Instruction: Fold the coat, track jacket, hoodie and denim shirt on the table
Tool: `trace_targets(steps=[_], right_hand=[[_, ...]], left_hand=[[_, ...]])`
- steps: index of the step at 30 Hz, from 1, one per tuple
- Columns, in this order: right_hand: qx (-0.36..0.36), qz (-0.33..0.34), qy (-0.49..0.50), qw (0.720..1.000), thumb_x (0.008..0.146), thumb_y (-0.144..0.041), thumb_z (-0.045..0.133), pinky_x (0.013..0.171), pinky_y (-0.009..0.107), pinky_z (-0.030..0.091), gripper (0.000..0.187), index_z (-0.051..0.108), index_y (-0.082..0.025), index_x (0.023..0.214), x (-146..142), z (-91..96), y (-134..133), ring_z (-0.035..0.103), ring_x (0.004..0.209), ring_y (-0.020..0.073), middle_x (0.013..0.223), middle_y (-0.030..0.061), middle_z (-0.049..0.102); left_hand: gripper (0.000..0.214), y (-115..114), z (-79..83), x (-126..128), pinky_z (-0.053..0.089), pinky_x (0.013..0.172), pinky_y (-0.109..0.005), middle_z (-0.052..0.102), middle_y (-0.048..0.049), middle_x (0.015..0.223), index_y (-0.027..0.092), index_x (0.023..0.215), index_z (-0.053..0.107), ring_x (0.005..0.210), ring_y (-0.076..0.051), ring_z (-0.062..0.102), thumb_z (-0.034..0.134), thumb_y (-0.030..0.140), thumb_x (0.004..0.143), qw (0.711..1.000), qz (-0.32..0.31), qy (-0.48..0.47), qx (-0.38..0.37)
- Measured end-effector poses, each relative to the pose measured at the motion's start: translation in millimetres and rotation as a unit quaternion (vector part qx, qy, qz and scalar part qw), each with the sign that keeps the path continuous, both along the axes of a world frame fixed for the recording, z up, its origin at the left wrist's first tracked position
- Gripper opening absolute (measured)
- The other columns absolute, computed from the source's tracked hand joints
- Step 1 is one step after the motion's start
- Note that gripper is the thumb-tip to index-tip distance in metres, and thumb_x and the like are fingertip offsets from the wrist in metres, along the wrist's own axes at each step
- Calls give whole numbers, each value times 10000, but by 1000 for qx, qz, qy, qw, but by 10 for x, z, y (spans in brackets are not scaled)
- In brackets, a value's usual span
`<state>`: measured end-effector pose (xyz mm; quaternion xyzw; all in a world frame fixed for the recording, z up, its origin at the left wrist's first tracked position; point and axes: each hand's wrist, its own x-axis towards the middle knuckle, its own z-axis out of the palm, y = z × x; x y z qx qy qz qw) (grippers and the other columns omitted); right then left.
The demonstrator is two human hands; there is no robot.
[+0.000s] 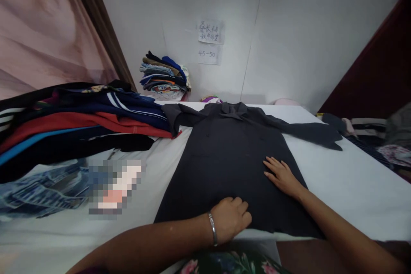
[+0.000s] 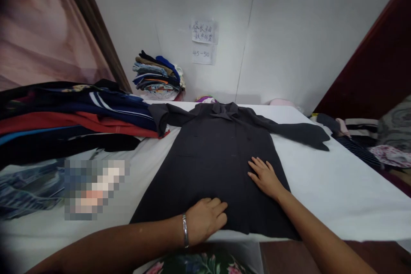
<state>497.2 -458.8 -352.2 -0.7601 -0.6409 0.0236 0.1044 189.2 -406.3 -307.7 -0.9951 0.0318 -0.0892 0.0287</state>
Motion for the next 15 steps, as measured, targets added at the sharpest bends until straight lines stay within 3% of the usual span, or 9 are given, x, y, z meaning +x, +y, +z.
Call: trace_targets(steps=[4,7,11,15], right_hand=[[36,-66,41,996,919,-483,395,1131,539,287,497,566,-246,1321,-57,-54,-744,328,1406,280,1490,81,422],[86,-138,87,983,899,-525,386,1140,493,315,568,591,-173,1294,-96,-94,-1094,375,1380,294,1477,128,432],[140,-207,131,959,860,-553,414,1145,473,330,592,602,-170,1270,-146,-111,-1301,446,1330,310,1444,149,466],[172,-234,206,934,795,-549,494,1141,457,345,559,610,-240,1246,-178,-38,-1326,433,1341,296,1430,102,491]], left_hand=[[60,19,-27,-30,405,622,-311,653,-85,1117,182,849,568,849,-185,582,563,234,877,999,-7,-24,22],[52,34,-45,-60,419,669,-317,639,-78,1192,180,882,579,900,-191,588,573,230,869,999,-12,-37,31],[69,6,-22,-155,445,741,-328,559,-76,1360,173,888,595,968,-200,601,547,221,876,1000,-13,-27,4],[332,92,69,-373,464,900,-343,437,-80,1484,220,1156,581,1154,-224,571,585,353,851,990,1,-13,-139]])
